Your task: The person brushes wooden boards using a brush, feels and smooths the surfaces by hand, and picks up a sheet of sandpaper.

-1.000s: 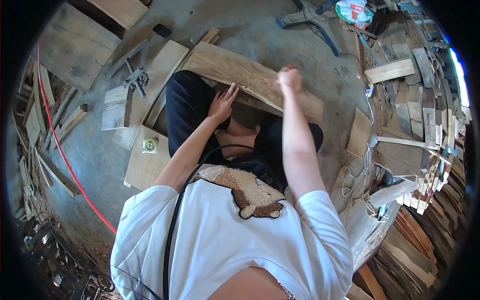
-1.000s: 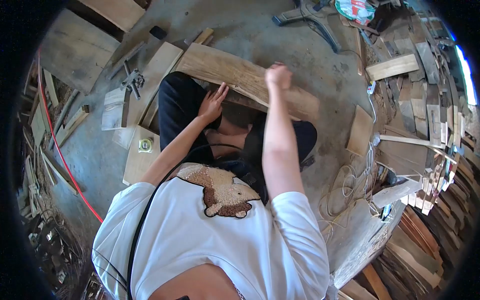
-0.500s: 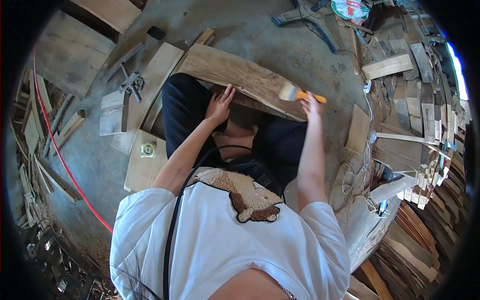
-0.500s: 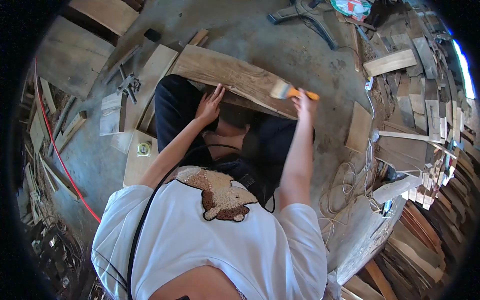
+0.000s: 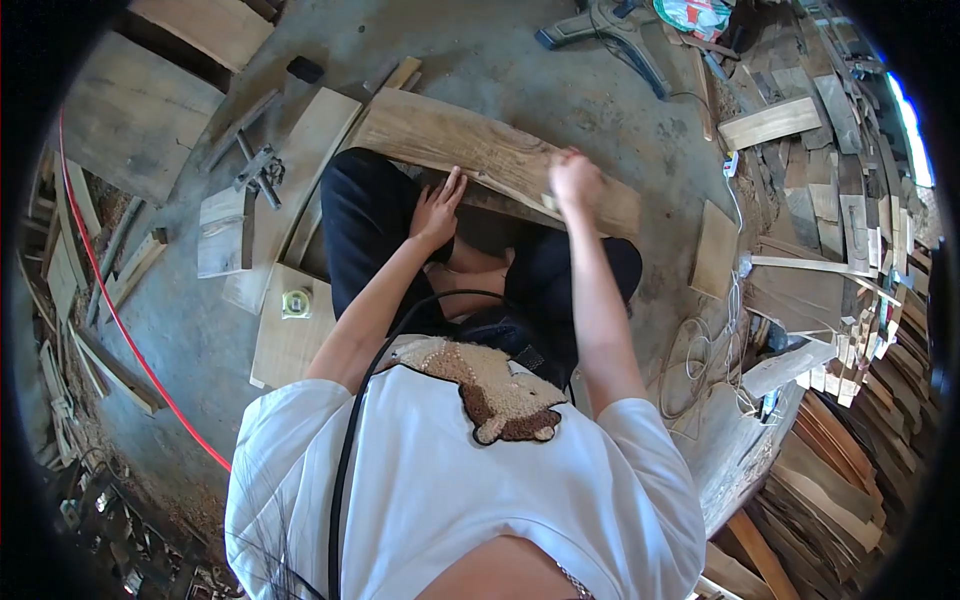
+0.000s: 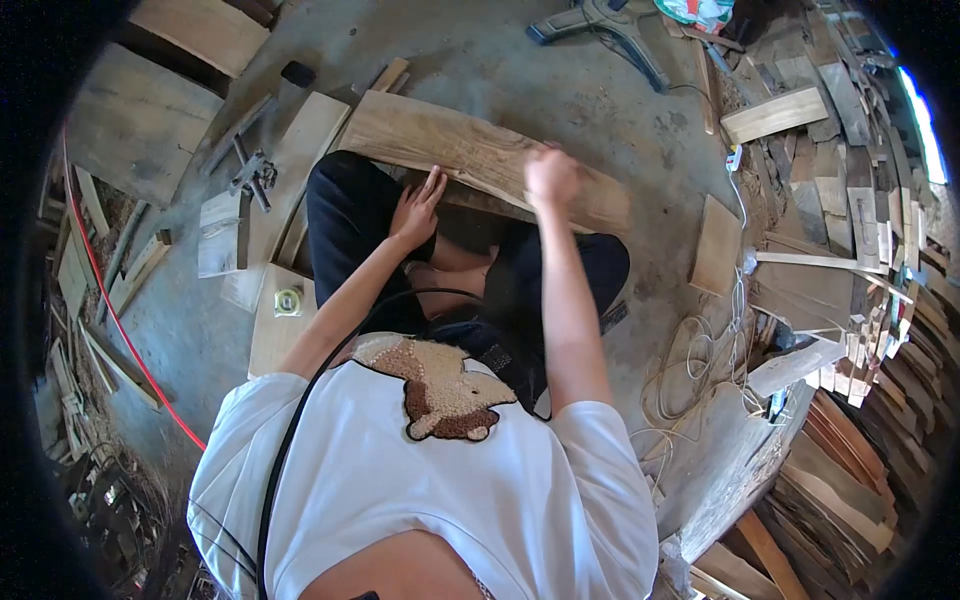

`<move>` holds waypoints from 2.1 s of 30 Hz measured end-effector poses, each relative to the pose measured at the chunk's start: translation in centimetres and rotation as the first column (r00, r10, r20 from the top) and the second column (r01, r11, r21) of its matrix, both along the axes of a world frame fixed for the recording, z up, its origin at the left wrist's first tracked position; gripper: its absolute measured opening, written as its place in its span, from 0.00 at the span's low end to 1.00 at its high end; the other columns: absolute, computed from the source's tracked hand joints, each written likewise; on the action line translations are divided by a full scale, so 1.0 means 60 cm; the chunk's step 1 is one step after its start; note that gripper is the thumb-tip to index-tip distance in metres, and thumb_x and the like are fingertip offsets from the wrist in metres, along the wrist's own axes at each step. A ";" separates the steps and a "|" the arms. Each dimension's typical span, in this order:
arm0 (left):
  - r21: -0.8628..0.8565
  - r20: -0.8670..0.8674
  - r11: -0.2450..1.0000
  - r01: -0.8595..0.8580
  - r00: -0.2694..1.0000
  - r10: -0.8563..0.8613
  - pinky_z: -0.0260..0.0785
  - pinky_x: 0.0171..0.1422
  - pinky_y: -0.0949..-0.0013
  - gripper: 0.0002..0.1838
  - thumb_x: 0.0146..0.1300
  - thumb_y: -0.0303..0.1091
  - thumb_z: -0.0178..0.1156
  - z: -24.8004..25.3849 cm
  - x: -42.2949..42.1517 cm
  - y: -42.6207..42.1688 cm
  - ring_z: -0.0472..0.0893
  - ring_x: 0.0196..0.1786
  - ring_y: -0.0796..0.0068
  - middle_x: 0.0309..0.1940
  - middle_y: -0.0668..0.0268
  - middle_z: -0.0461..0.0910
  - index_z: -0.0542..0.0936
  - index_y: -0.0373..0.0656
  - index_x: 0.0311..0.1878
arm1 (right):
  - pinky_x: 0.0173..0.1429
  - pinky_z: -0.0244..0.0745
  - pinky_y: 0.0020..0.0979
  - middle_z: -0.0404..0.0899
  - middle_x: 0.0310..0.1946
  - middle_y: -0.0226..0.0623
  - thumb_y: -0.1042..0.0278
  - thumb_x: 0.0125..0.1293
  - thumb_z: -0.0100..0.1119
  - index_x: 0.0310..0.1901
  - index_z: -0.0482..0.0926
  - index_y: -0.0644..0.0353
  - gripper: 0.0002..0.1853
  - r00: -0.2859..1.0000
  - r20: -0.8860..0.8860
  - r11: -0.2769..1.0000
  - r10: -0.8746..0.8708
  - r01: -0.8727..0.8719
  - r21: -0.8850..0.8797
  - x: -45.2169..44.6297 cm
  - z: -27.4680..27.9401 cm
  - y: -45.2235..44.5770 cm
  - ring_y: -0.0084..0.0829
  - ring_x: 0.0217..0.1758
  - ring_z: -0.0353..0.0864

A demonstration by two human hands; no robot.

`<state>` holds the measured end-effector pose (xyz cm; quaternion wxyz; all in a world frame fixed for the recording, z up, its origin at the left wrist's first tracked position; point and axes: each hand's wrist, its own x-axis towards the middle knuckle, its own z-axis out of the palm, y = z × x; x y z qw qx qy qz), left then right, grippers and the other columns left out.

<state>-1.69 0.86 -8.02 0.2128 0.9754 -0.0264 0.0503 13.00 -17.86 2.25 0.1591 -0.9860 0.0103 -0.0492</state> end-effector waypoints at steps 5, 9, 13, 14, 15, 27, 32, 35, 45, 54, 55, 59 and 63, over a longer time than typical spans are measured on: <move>0.006 -0.029 1.000 -0.025 0.999 0.025 0.55 0.65 0.53 0.40 0.48 0.27 0.53 -0.013 0.000 0.002 0.68 0.60 0.63 0.71 0.64 0.47 0.53 0.48 0.69 | 0.26 0.75 0.34 0.79 0.17 0.45 0.54 0.62 0.52 0.28 0.79 0.65 0.20 0.957 -0.040 0.782 0.287 -0.210 0.586 -0.005 -0.087 0.174 0.39 0.20 0.81; -0.032 0.001 0.999 -0.002 1.000 0.002 0.55 0.65 0.53 0.40 0.49 0.27 0.52 -0.011 0.001 0.003 0.68 0.61 0.63 0.71 0.64 0.46 0.53 0.48 0.69 | 0.23 0.73 0.24 0.82 0.24 0.36 0.56 0.62 0.56 0.39 0.78 0.63 0.16 0.955 -0.191 0.559 0.229 0.032 0.829 -0.008 -0.067 0.117 0.28 0.23 0.83; -0.002 0.008 1.000 0.007 1.000 -0.007 0.55 0.65 0.53 0.39 0.52 0.27 0.51 -0.013 0.000 0.001 0.67 0.60 0.62 0.72 0.65 0.43 0.51 0.47 0.69 | 0.20 0.67 0.18 0.81 0.33 0.32 0.52 0.58 0.61 0.44 0.77 0.54 0.18 0.921 -0.389 0.523 -0.017 0.340 0.781 0.007 -0.079 -0.104 0.24 0.26 0.83; 0.011 0.024 1.000 0.002 1.000 -0.002 0.56 0.65 0.53 0.40 0.52 0.27 0.52 -0.015 0.002 0.001 0.67 0.60 0.62 0.72 0.65 0.43 0.50 0.47 0.69 | 0.22 0.67 0.17 0.80 0.34 0.30 0.49 0.55 0.62 0.46 0.76 0.51 0.20 0.910 -0.413 0.518 -0.040 0.372 0.770 0.014 -0.097 -0.178 0.24 0.28 0.83; 0.009 0.013 1.000 0.003 1.000 -0.003 0.56 0.65 0.53 0.40 0.52 0.27 0.53 -0.014 0.001 0.001 0.66 0.61 0.63 0.72 0.66 0.42 0.50 0.48 0.70 | 0.23 0.68 0.18 0.81 0.34 0.30 0.49 0.55 0.62 0.44 0.77 0.51 0.19 0.897 -0.415 0.546 -0.151 0.426 0.721 0.014 -0.094 -0.236 0.23 0.28 0.83; 0.001 -0.024 1.000 0.016 1.000 -0.016 0.56 0.64 0.53 0.39 0.53 0.26 0.52 -0.007 0.002 0.003 0.66 0.62 0.61 0.72 0.66 0.41 0.50 0.47 0.70 | 0.43 0.75 0.43 0.80 0.33 0.50 0.56 0.57 0.47 0.32 0.81 0.60 0.17 0.993 -0.074 0.987 -0.096 0.085 -0.138 0.004 -0.001 -0.071 0.47 0.40 0.80; 0.016 -0.013 0.999 0.038 0.999 -0.038 0.56 0.63 0.52 0.41 0.47 0.26 0.55 -0.017 -0.001 0.006 0.67 0.61 0.59 0.71 0.61 0.44 0.54 0.44 0.68 | 0.30 0.75 0.46 0.76 0.18 0.54 0.56 0.60 0.46 0.21 0.78 0.64 0.21 0.946 0.208 0.942 0.249 -0.286 0.176 0.016 -0.061 0.160 0.53 0.24 0.78; 0.015 -0.045 0.999 0.045 0.998 -0.044 0.54 0.66 0.53 0.39 0.50 0.25 0.50 -0.005 -0.007 0.003 0.66 0.63 0.63 0.72 0.63 0.44 0.52 0.47 0.69 | 0.27 0.75 0.34 0.80 0.21 0.43 0.54 0.61 0.53 0.32 0.76 0.65 0.18 0.898 -0.032 0.497 0.439 -0.213 0.841 -0.005 -0.074 0.221 0.37 0.22 0.82; -0.015 -0.099 0.998 0.058 0.993 -0.059 0.52 0.67 0.53 0.37 0.52 0.28 0.51 0.007 -0.005 0.004 0.64 0.64 0.68 0.72 0.67 0.41 0.53 0.44 0.68 | 0.29 0.77 0.25 0.82 0.31 0.38 0.57 0.63 0.53 0.39 0.77 0.66 0.16 0.969 -0.210 0.601 0.127 0.093 0.794 0.007 -0.096 -0.097 0.32 0.28 0.84; -0.035 -0.079 0.998 0.043 0.996 -0.045 0.53 0.67 0.53 0.35 0.53 0.27 0.51 -0.004 -0.001 -0.001 0.60 0.67 0.71 0.72 0.68 0.42 0.56 0.43 0.67 | 0.46 0.75 0.45 0.81 0.32 0.48 0.51 0.60 0.43 0.36 0.81 0.59 0.21 0.913 -0.027 0.890 -0.406 0.389 -0.236 -0.006 -0.011 -0.264 0.47 0.40 0.81; -0.066 -0.096 0.997 0.042 0.994 -0.048 0.53 0.67 0.53 0.35 0.52 0.27 0.51 -0.007 0.002 0.001 0.60 0.67 0.71 0.72 0.68 0.42 0.56 0.43 0.67 | 0.46 0.74 0.45 0.81 0.32 0.48 0.50 0.60 0.43 0.34 0.82 0.59 0.22 0.954 -0.086 0.919 -0.286 0.247 -0.306 -0.012 0.013 -0.216 0.47 0.41 0.81; -0.074 -0.054 0.996 0.047 0.997 -0.051 0.52 0.67 0.51 0.34 0.52 0.25 0.50 -0.005 0.000 0.004 0.56 0.69 0.66 0.72 0.65 0.44 0.57 0.42 0.66 | 0.43 0.76 0.43 0.81 0.31 0.46 0.56 0.56 0.49 0.32 0.82 0.56 0.15 0.982 -0.132 0.937 0.132 -0.167 -0.305 -0.002 -0.019 -0.035 0.44 0.37 0.81; -0.099 -0.041 0.995 0.020 0.999 -0.024 0.50 0.69 0.52 0.34 0.51 0.25 0.50 -0.013 -0.005 0.008 0.55 0.70 0.67 0.70 0.65 0.47 0.59 0.42 0.65 | 0.35 0.76 0.46 0.79 0.22 0.46 0.54 0.58 0.49 0.30 0.80 0.60 0.17 0.921 -0.002 0.920 0.388 -0.388 -0.055 -0.014 -0.027 0.174 0.43 0.27 0.81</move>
